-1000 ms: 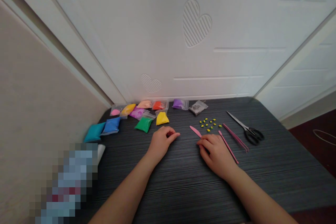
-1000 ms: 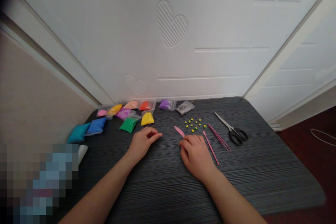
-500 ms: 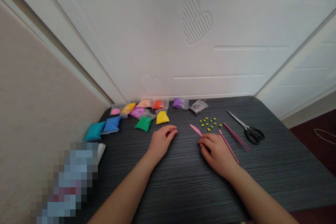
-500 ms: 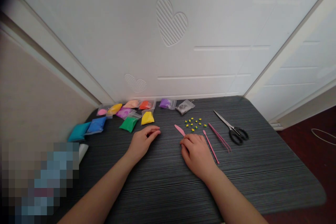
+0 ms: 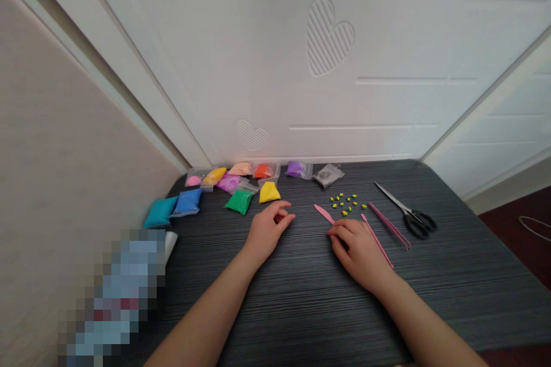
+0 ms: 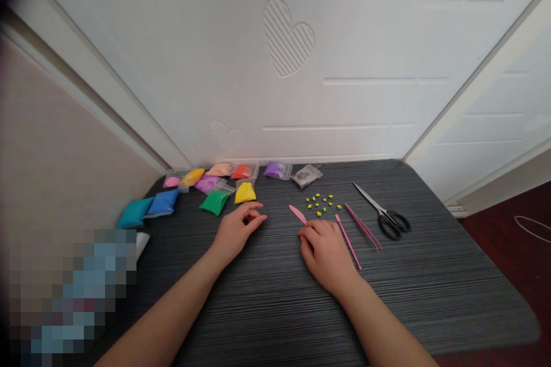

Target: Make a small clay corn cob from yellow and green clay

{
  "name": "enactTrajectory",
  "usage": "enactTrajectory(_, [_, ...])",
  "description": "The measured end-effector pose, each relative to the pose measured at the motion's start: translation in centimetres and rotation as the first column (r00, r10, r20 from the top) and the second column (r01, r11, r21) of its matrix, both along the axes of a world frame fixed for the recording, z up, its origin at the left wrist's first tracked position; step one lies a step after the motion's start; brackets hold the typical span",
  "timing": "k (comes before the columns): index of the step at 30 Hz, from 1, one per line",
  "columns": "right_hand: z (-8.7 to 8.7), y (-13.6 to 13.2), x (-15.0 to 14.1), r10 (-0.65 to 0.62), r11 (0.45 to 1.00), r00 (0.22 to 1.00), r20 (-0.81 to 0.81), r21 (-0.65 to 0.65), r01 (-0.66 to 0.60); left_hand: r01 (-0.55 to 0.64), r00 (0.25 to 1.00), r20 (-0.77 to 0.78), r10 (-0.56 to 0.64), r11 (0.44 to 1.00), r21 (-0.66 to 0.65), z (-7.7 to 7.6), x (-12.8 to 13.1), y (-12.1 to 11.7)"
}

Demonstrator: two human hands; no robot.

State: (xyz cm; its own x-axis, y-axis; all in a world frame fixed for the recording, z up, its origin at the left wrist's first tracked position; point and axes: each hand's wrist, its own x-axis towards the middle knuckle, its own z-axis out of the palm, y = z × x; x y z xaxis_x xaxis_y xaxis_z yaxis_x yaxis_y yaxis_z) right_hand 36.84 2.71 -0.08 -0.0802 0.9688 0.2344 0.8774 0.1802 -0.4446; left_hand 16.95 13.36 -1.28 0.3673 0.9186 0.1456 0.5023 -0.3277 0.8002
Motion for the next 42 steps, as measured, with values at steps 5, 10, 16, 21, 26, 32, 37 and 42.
enactTrajectory(5, [-0.1,0.03,0.01,-0.001,1.0,1.0,-0.008,-0.001,0.001,0.001,1.0,0.023,0.0,1.0,-0.012,-0.2,-0.1,0.06])
enactTrajectory(10, [-0.13,0.09,0.0,0.0,1.0,1.0,-0.009,0.009,0.0,0.032,0.999,0.027,-0.031,0.999,-0.028,-0.43,-0.24,0.09])
enactTrajectory(16, [-0.07,0.02,-0.03,-0.005,1.0,1.0,-0.005,0.006,0.005,0.019,0.999,-0.034,-0.018,0.999,0.035,0.0,-0.2,0.06])
enactTrajectory(21, [-0.01,0.0,0.05,-0.007,1.0,1.0,-0.004,0.005,0.007,0.009,0.998,-0.063,-0.007,0.999,0.032,0.12,-0.2,0.01])
enactTrajectory(26, [0.0,0.14,0.03,-0.01,1.0,1.0,0.0,-0.008,0.01,-0.007,0.998,-0.059,0.008,1.0,0.024,0.29,-0.19,-0.2])
enactTrajectory(32, [0.05,0.1,-0.06,-0.012,1.0,1.0,0.002,-0.004,0.012,-0.014,0.997,-0.078,0.016,1.0,0.024,0.5,0.02,-0.31])
enactTrajectory(37, [0.23,0.01,-0.08,-0.008,1.0,1.0,0.0,0.005,0.008,-0.008,0.993,-0.113,0.015,0.998,0.063,0.23,-0.03,-0.2])
enactTrajectory(42, [0.36,0.01,-0.05,-0.004,1.0,1.0,-0.002,0.023,0.004,-0.005,0.993,-0.118,0.017,0.995,0.101,0.05,-0.06,-0.15])
